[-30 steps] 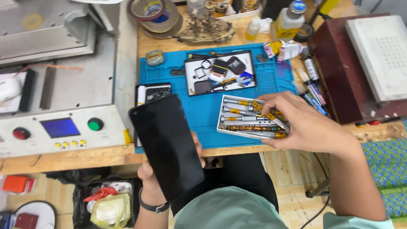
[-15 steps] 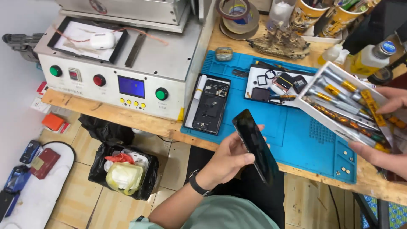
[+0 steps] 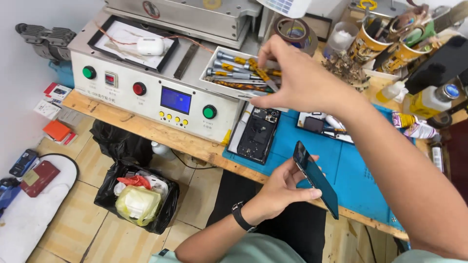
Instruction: Repairing a smartphone by replacing the battery and screen components.
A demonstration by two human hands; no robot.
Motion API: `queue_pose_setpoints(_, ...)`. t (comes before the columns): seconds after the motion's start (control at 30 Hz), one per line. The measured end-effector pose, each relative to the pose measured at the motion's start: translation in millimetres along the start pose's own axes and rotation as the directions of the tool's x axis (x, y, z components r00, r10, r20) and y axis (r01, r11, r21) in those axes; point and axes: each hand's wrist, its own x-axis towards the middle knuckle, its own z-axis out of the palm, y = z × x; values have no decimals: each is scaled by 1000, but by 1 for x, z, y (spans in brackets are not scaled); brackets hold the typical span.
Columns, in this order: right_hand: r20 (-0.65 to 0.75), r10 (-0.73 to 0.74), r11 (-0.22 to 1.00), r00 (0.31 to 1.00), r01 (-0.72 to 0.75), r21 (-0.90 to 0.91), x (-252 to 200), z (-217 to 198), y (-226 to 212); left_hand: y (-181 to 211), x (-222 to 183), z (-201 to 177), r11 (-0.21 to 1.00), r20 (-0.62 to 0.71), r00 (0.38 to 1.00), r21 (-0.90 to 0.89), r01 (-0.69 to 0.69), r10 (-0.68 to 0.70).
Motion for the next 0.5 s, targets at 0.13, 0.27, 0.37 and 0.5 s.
queue_pose_setpoints(0.13,30,-29,999,999,30,-27,51,27,7,-7,4,-8,998,19,1000,-54,13,-12)
queue_pose_setpoints(0.27,-148,-148,988,978,154,27,68,55,33,-8,7,-5,998,-16,998,10,56,-56)
queue_pose_setpoints(0.37,-252,-245,970,936,237,-60,67,63,44,-15,7,-10,974,-99,988,186,133,-116)
queue_pose_setpoints(0.5,-429,-459,876,778,314,-367,9,59,48,-29,4,-10,970,-282,959,229,80,-12)
